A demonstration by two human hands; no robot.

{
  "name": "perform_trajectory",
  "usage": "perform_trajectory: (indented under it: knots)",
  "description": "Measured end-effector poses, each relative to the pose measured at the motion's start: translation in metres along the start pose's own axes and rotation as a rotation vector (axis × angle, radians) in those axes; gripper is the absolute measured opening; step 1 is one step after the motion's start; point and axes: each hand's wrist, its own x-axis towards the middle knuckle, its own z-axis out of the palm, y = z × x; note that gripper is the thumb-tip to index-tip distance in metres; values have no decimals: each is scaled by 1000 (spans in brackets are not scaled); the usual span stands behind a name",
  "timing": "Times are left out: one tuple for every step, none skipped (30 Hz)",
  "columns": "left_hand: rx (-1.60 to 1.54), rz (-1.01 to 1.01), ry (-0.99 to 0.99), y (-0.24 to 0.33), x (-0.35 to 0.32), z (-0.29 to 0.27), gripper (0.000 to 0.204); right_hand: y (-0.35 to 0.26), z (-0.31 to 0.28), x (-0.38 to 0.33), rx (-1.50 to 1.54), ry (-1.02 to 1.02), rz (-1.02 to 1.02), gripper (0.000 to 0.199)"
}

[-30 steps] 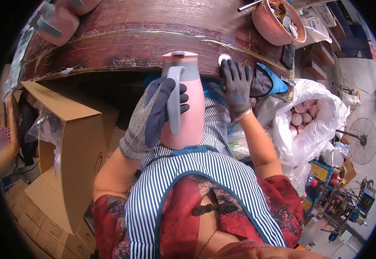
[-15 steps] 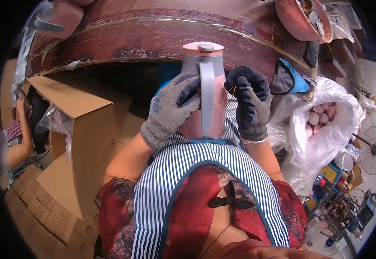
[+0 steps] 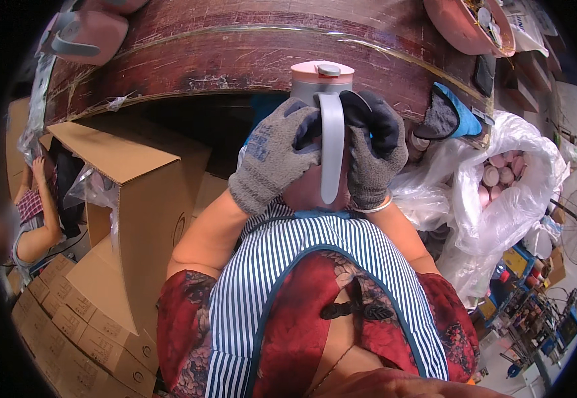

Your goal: The person repeatedly assembles pink plastic pitchers by inserting a lid, attaching a handle, and securing a yellow string. They handle multiple pitchers one at a time, placing finished units on the table.

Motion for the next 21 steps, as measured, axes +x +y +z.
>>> perform_trajectory:
  knots:
    - [13,10,24,1,0,3,35,-1,1,-2,73,19,48,40]
    - [51,-9,40,1,0,4,35,-2,2,-4,141,37,98,41]
    - [88,-28,56,0,0,6,35,-4,2,-6,208,55,148,42]
    - [125,-48,72,0,0,6,35,-9,-1,-5,227,47,194,42]
    - [-198,-177,46,-1,-1,3,34,-22,-3,2,423,32,397,33]
    - [-515,-305,17,-3,-6,-7,34,-19,-13,3,649,21,566,30]
    - [-834,-432,-11,-4,-10,-17,34,-15,-25,4,876,8,734,27]
    - [-1051,-539,-42,2,-12,-28,31,-10,-29,3,1026,0,793,27]
    - [-1227,-523,-47,-4,-19,-35,29,-8,-33,2,1038,-18,784,29]
    - [-1277,-399,-110,-6,-19,-38,32,-10,-37,0,1051,-36,775,30]
    - [-1319,-277,-167,-6,-18,-43,35,-13,-37,0,1068,-58,770,31]
    - [-1417,-234,-114,-8,-16,-42,37,-19,-35,4,1034,-110,707,34]
    - [-1512,-188,-60,-12,-13,-39,38,-23,-32,11,868,-169,614,35]
    - [-1762,-104,-16,-20,-8,-34,40,-29,-28,17,700,-214,519,36]
    - [-1797,-93,-20,-21,-2,-30,40,-35,-24,25,525,-258,420,37]
    - [-1831,-81,-23,-22,4,-26,40,-43,-13,31,572,-231,395,41]
    - [-1870,-65,-22,-22,8,-24,40,-44,-12,37,482,-243,331,43]
    - [-1731,-64,-64,-20,11,-26,40,-44,-10,42,391,-254,267,45]
    - [-1588,-57,-105,-16,15,-29,43,-41,-8,46,301,-264,204,46]
    - [-1441,-45,-140,-11,18,-33,48,-32,-11,50,292,-349,139,49]
    - [-1357,-16,-145,-4,19,-35,50,-30,-14,59,187,-436,34,49]
